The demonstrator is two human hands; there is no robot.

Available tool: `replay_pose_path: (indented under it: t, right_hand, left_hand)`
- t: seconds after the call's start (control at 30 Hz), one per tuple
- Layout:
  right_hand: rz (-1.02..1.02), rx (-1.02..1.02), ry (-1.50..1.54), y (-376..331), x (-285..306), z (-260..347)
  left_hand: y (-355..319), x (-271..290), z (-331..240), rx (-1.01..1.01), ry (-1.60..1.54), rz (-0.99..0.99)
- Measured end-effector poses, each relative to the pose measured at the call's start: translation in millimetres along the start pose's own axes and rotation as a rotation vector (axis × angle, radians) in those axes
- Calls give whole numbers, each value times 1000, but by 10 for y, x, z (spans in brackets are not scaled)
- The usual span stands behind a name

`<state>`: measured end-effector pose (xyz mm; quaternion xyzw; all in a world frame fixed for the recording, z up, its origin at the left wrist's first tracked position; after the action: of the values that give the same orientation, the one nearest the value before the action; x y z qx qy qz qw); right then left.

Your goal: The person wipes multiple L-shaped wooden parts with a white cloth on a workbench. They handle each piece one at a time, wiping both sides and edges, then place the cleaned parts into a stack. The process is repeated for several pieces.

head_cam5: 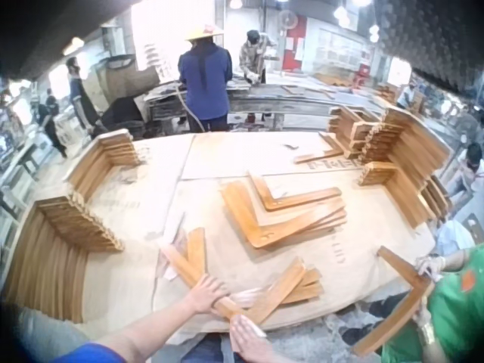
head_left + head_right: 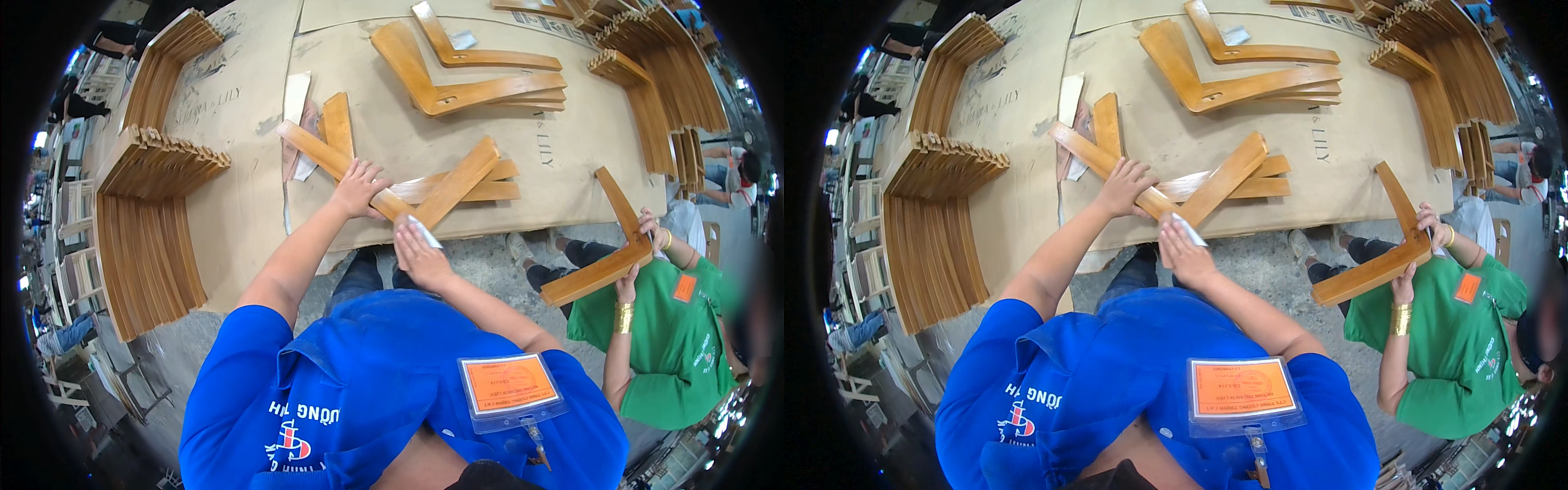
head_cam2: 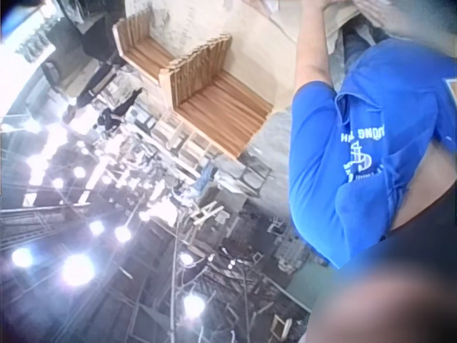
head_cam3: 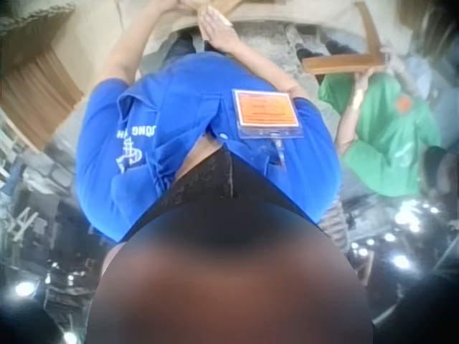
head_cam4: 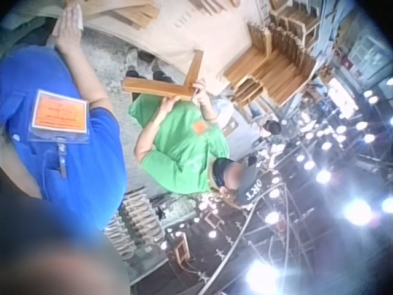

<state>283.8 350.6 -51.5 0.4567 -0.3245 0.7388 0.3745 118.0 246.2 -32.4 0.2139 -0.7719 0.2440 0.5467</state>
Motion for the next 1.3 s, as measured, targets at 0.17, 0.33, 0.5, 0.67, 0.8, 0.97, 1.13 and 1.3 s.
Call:
replay_pose_path:
  t: [0.17,0.33,0.5,0.67,0.8,0.97,1.13,1.3]
  right_hand:
    - [-310,-157,68,74,240,6]
    - [-233,-173,14,769,247,5]
    - [-194,-198,31,575,253,79]
    - [-177,-248,1,448,278,91]
    - [-417,-132,-26,1314,296,232]
    - [-525,-196,68,1082,293,180]
    - [-414,-305,-86,641,325,190]
    - [-349,-143,51,1770,242,276]
  left_hand:
    - [5,17,20,19,-52,3]
    - [31,1,108,11,-118,10]
    - [-130,207,895,38,-261,-92]
    - [-773,623,2762,933,-116,-586]
    - [-793,166,3085,946,-516,-293]
    - [-722,-90,2855,964,-1569,-643]
    - [-615,-1,2746,921,-1761,-568]
    - [-616,12,2736,986,-1620,-577]
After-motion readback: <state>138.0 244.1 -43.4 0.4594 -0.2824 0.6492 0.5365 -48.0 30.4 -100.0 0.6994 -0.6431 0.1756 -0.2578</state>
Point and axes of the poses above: each hand's wrist, its own y-axis towards the middle knuckle, its own x-axis out of the back of the hand, z = x × y, the point moved 7 cm from there along y, towards the middle knuckle, and after that the axes turned 3 degrees about -y, right-handed, at the moved point
